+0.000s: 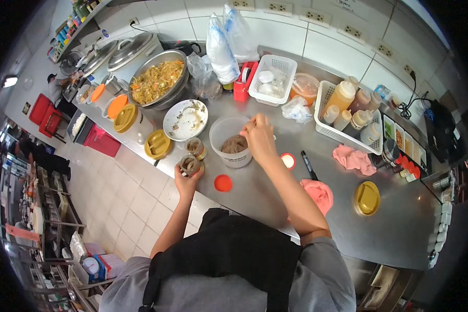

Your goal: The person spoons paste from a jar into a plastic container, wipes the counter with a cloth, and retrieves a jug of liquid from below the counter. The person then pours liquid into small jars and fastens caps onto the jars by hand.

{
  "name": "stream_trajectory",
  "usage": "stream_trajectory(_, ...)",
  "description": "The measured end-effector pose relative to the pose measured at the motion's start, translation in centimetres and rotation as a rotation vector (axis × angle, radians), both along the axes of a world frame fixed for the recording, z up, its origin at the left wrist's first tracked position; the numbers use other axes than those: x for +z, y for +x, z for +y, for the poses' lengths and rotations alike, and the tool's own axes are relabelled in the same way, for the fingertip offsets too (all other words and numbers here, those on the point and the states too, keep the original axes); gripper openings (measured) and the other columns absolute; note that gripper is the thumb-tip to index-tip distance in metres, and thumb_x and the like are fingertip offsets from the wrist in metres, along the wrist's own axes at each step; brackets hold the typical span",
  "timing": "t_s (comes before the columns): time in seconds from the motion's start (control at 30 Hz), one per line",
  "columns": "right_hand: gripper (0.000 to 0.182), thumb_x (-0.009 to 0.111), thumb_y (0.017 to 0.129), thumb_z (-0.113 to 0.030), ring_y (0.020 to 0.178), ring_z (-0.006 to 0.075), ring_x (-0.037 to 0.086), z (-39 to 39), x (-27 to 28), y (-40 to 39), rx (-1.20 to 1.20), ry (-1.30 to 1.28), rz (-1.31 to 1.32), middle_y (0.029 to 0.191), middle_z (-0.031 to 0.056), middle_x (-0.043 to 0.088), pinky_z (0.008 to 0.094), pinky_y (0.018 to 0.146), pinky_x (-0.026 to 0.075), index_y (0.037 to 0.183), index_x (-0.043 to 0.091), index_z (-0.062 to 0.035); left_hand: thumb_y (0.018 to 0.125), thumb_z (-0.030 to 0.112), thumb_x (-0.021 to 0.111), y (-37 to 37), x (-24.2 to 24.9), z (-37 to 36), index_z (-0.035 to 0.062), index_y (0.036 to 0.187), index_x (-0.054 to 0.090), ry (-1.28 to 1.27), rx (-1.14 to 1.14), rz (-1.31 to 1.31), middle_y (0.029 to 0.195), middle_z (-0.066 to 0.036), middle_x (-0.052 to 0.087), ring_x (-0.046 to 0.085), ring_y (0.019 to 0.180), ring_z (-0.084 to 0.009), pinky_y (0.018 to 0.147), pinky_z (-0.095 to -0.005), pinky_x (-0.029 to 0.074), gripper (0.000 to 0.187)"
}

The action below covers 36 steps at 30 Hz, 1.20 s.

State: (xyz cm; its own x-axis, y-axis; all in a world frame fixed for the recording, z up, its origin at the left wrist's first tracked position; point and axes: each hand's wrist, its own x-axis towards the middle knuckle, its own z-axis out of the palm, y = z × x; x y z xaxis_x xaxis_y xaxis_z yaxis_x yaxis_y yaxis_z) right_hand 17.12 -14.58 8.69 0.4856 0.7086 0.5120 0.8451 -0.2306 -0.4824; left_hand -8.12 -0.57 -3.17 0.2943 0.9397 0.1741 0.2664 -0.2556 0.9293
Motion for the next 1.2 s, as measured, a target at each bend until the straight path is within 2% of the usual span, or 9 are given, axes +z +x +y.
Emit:
stream_trajectory(0.13,0.034,0.066,0.096,-0.033,0.110,0.0280,0.057,-1.4,1.8,-0.1,-0.078,0.124,0.011,0.121,0.0100,0.060,0.0429,0.097,0.043,0.115,0.070,-0.0047,0.063,0.020,0.094,1.1,-1.0,0.8,-0.0043,0.144,0.039,0.041,-0.074,0.035,0.137,-0.024,0.050,0.053,0.125,-0.0351,0.104,-0.0425,0.046,0.101)
stream_trajectory(0.23,0.060,0.047,0.103,-0.052,0.124,0.0282,0.055,-3.5,3.4,0.0,0.187,0.447,1.030,0.140,0.0133,0.055,0.0407,0.104,0.042,0.137,0.056,-0.0037,0.065,0.024,0.093,0.1,-0.2,-0.3,-0.0030,0.152,0.024,0.170,-0.104,0.153,0.150,-0.026,0.035,0.034,0.140,-0.0412,0.116,-0.0472,0.030,0.114)
stream_trajectory(0.37,0.073,0.034,0.105,-0.056,0.133,0.0282,0.052,-7.6,4.9,-0.6,0.567,0.728,1.608,0.145,0.0204,0.051,0.0371,0.109,0.042,0.150,0.033,0.0015,0.076,0.020,0.086,-2.4,2.6,-4.3,-0.0004,0.140,0.043,0.378,-0.034,0.117,0.152,-0.022,0.036,0.037,0.138,-0.0403,0.113,-0.0483,0.032,0.080)
stream_trajectory(0.47,0.067,0.037,0.105,-0.054,0.126,0.0276,0.057,-10.1,4.0,-1.6,0.418,0.686,1.512,0.143,0.0198,0.054,0.0388,0.105,0.044,0.137,0.050,0.0028,0.082,0.017,0.081,-4.3,2.7,-6.0,0.0039,0.115,0.062,0.412,-0.126,0.090,0.150,-0.018,0.041,0.040,0.136,-0.0372,0.111,-0.0476,0.035,0.040)
stream_trajectory(0.57,0.049,0.050,0.103,-0.044,0.114,0.0286,0.063,-14.6,-1.4,-0.2,-0.125,0.285,1.057,0.133,0.0199,0.060,0.0410,0.095,0.050,0.118,0.065,-0.0001,0.082,0.014,0.080,-5.4,3.8,-7.5,0.0081,0.083,0.069,0.530,-0.326,0.160,0.144,-0.013,0.050,0.045,0.132,-0.0329,0.106,-0.0450,0.039,0.012)
stream_trajectory(0.73,0.016,0.063,0.092,-0.018,0.084,0.0326,0.062,-22.7,-5.5,-7.9,-0.972,-0.266,-0.033,0.087,0.0151,0.062,0.0425,0.076,0.052,0.092,0.070,-0.0039,0.082,0.014,0.078,-6.0,5.3,-9.0,0.0091,0.098,0.073,0.616,-0.756,0.092,0.143,-0.014,0.053,0.050,0.128,-0.0347,0.104,-0.0449,0.040,0.017)
stream_trajectory(0.87,0.012,0.064,0.089,-0.015,0.082,0.0347,0.062,-24.4,-15.4,-10.9,-0.965,-0.022,-0.033,0.085,0.0168,0.061,0.0446,0.074,0.052,0.085,0.068,-0.0043,0.087,0.015,0.074,-5.4,5.5,-11.8,0.0088,0.111,0.073,0.570,-1.000,0.075,0.142,-0.014,0.054,0.051,0.126,-0.0354,0.105,-0.0447,0.040,0.026)
stream_trajectory(1.13,0.011,0.064,0.078,-0.001,0.091,0.0387,0.065,-25.0,-13.8,-12.2,-0.867,0.013,0.269,0.094,0.0203,0.065,0.0447,0.077,0.055,0.089,0.062,-0.0032,0.094,0.015,0.063,6.4,4.9,-20.4,0.0063,0.137,0.055,0.625,-1.381,0.032,0.150,-0.016,0.047,0.045,0.135,-0.0390,0.111,-0.0474,0.036,0.045)
stream_trajectory(1.2,0.022,0.063,0.076,0.003,0.090,0.0390,0.065,-24.8,-14.4,-12.5,-0.848,-0.024,0.280,0.097,0.0204,0.066,0.0453,0.078,0.054,0.097,0.066,-0.0021,0.092,0.010,0.062,9.8,2.9,-21.8,0.0032,0.130,0.059,0.726,-1.382,0.035,0.141,-0.018,0.054,0.051,0.127,-0.0397,0.104,-0.0464,0.042,0.039)
